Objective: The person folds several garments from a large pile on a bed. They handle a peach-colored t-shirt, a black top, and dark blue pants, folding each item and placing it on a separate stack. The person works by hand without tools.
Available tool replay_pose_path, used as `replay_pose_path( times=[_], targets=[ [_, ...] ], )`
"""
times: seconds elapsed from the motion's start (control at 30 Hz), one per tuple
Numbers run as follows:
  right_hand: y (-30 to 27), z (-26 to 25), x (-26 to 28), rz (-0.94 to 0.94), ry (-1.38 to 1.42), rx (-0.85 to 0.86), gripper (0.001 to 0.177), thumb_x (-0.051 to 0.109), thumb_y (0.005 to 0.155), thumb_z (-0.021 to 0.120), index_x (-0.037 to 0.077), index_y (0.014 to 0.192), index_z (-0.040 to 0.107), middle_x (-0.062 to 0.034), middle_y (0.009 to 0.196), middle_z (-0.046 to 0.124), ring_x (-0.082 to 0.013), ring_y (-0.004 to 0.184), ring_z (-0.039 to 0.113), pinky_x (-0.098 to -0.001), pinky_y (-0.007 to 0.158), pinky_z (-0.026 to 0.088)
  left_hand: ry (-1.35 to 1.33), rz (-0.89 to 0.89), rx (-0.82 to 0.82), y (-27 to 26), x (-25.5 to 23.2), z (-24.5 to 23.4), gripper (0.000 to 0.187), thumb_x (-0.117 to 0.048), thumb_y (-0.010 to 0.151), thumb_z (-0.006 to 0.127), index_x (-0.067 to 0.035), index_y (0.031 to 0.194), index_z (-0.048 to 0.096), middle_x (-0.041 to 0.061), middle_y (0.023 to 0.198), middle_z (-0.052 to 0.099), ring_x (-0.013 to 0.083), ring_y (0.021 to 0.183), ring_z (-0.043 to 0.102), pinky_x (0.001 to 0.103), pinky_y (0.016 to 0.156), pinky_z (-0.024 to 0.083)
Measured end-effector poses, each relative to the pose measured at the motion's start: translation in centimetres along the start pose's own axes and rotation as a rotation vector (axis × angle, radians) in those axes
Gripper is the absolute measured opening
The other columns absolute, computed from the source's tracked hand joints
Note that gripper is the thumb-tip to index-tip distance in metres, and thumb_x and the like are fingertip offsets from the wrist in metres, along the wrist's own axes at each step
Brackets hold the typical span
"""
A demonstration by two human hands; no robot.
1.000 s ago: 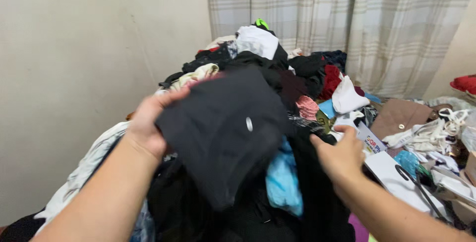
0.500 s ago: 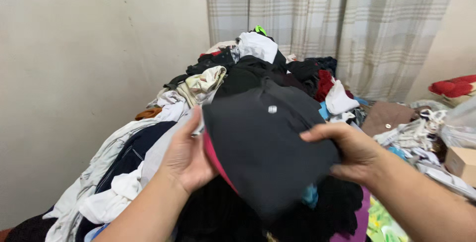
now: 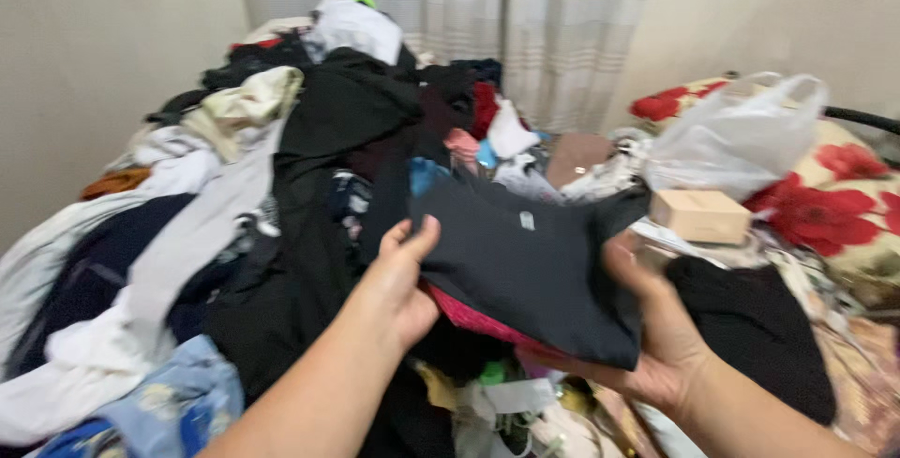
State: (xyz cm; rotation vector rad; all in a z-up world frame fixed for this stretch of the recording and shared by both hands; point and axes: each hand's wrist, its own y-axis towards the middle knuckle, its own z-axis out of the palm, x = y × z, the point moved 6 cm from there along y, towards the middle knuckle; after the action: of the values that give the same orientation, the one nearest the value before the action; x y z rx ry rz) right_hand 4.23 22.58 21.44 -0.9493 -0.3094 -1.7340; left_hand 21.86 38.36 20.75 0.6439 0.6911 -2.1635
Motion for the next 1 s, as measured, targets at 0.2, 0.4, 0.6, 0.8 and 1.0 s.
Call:
replay_pose_path(
  times=[0.2, 0.4, 0.6, 0.8, 1.0],
  targets=[
    [-1.1, -12.8, 1.4, 0.226, 0.018, -0.24, 0.03, 0.005, 0.081, 0.068, -0.004, 0.109, 0.066, -0.0198, 0.099, 0.075, -0.0283, 0.08, 0.076, -0.0401, 0.077, 0.063, 0.315, -0.183, 0.107, 2.0, 9.8, 2.0, 0.055, -0.004, 0.088, 0.075, -0.009, 0.132, 0.041, 0.02, 0.123, 0.067, 0.0353, 0.105, 0.072, 0.055, 0.091, 0.062],
    [-4.4, -26.3, 7.9, 0.193, -0.038, -0.441, 0.028, 0.006, 0.079, 0.066, -0.005, 0.105, 0.066, -0.018, 0.093, 0.076, -0.0268, 0.075, 0.075, -0.0382, 0.074, 0.063, 0.678, -0.695, 0.107, 2.9, 23.4, 5.9, 0.044, -0.038, 0.089, 0.075, -0.014, 0.125, 0.067, 0.012, 0.124, 0.073, 0.0284, 0.101, 0.07, 0.053, 0.087, 0.055],
    [-4.9, -39.0, 15.8, 0.171, -0.185, -0.499, 0.03, 0.006, 0.084, 0.067, -0.007, 0.111, 0.067, -0.0192, 0.098, 0.076, -0.0269, 0.079, 0.075, -0.0382, 0.077, 0.062, 0.61, -0.68, 0.304, 5.9, 34.6, 16.6, 0.046, -0.038, 0.088, 0.075, -0.015, 0.126, 0.065, 0.006, 0.119, 0.074, 0.0227, 0.107, 0.072, 0.048, 0.094, 0.059],
    [-2.3, -44.1, 23.3, 0.065, -0.18, -0.396, 0.035, 0.013, 0.087, 0.066, -0.006, 0.115, 0.065, -0.0186, 0.109, 0.075, -0.0256, 0.094, 0.075, -0.0364, 0.083, 0.064, 0.571, -0.187, 0.479, 10.1, 38.5, 23.4, 0.044, -0.04, 0.089, 0.076, -0.014, 0.124, 0.068, 0.002, 0.116, 0.075, 0.0151, 0.099, 0.072, 0.034, 0.083, 0.058],
    [-0.8, -50.6, 18.0, 0.437, -0.504, -0.657, 0.034, 0.023, 0.093, 0.068, 0.016, 0.125, 0.061, -0.0079, 0.109, 0.067, -0.0202, 0.092, 0.066, -0.0347, 0.071, 0.056, 1.045, -0.584, -0.081, 12.7, 45.9, 14.6, 0.04, -0.04, 0.096, 0.074, -0.035, 0.117, 0.04, 0.001, 0.097, 0.062, 0.0184, 0.078, 0.054, 0.036, 0.068, 0.046]
  ],
)
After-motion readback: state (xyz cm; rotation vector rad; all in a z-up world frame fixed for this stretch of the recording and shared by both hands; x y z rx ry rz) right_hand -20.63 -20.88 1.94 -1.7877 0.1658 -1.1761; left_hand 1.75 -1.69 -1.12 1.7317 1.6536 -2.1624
